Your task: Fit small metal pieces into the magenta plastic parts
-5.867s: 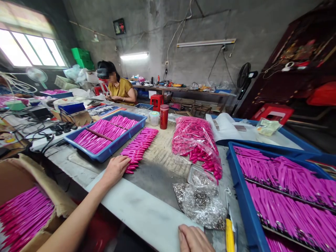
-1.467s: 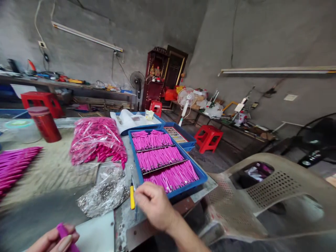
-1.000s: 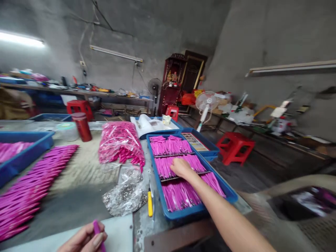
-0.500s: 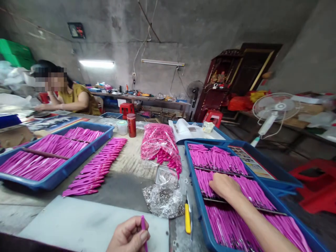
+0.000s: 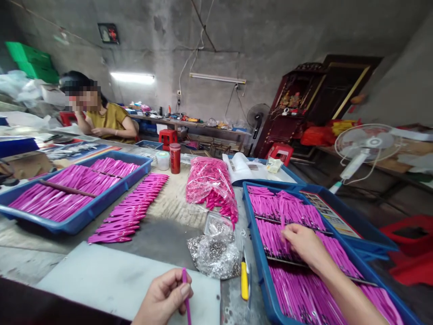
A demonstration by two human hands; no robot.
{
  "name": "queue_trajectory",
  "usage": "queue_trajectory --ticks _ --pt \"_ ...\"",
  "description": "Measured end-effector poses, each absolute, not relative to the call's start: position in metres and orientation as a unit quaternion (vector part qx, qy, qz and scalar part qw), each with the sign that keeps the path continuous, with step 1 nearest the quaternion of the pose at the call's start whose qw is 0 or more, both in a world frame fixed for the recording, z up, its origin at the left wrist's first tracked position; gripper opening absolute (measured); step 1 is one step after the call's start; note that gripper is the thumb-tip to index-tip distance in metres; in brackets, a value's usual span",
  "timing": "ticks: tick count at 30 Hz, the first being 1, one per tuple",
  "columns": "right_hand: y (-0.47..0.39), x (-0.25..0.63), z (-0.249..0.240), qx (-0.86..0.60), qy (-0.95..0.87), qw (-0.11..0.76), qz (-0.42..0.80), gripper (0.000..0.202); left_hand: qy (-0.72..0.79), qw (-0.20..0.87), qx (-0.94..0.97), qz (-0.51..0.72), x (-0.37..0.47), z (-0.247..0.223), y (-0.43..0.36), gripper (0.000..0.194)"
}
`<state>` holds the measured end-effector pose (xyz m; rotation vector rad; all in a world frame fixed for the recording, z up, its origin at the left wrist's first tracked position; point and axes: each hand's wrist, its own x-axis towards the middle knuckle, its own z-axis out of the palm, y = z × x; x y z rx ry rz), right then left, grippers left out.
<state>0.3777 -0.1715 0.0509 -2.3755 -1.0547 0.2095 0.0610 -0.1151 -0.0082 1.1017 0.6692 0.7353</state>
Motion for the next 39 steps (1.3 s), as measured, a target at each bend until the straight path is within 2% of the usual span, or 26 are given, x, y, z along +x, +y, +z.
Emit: queue_trajectory --ticks 2,5,11,16,23,29,39 --pt "-0.179 0.354 0.060 -0.817 -0.382 0.388 0.189 0.023 0.312 0.734 0.499 0.339 0.061 -0.004 -0.113 0.037" --pt "-0.191 0.310 0.068 -0.749 -0.385 0.465 0.273 0.028 0.314 0.739 0.498 0.329 0.061 0.002 -0.111 0.033" --pt "-0.204 0.227 0.042 -0.664 -0.416 0.485 0.389 0.027 0.320 0.743 0.509 0.296 0.065 0.009 -0.118 0.029" --pt "-0.196 0.189 0.014 -0.633 -0.402 0.501 0.432 0.031 0.298 0.755 0.508 0.288 0.068 0.003 -0.123 0.027" --pt "-0.193 0.177 0.004 -0.615 -0.393 0.503 0.463 0.034 0.298 0.766 0.480 0.306 0.067 -0.002 -0.126 0.025" --pt "-0.201 0.178 -0.003 -0.596 -0.407 0.500 0.479 0.028 0.305 0.777 0.466 0.293 0.065 -0.004 -0.127 0.024" --pt "-0.203 0.172 -0.007 -0.615 -0.386 0.508 0.463 0.029 0.293 0.798 0.451 0.273 0.065 -0.006 -0.127 0.024"
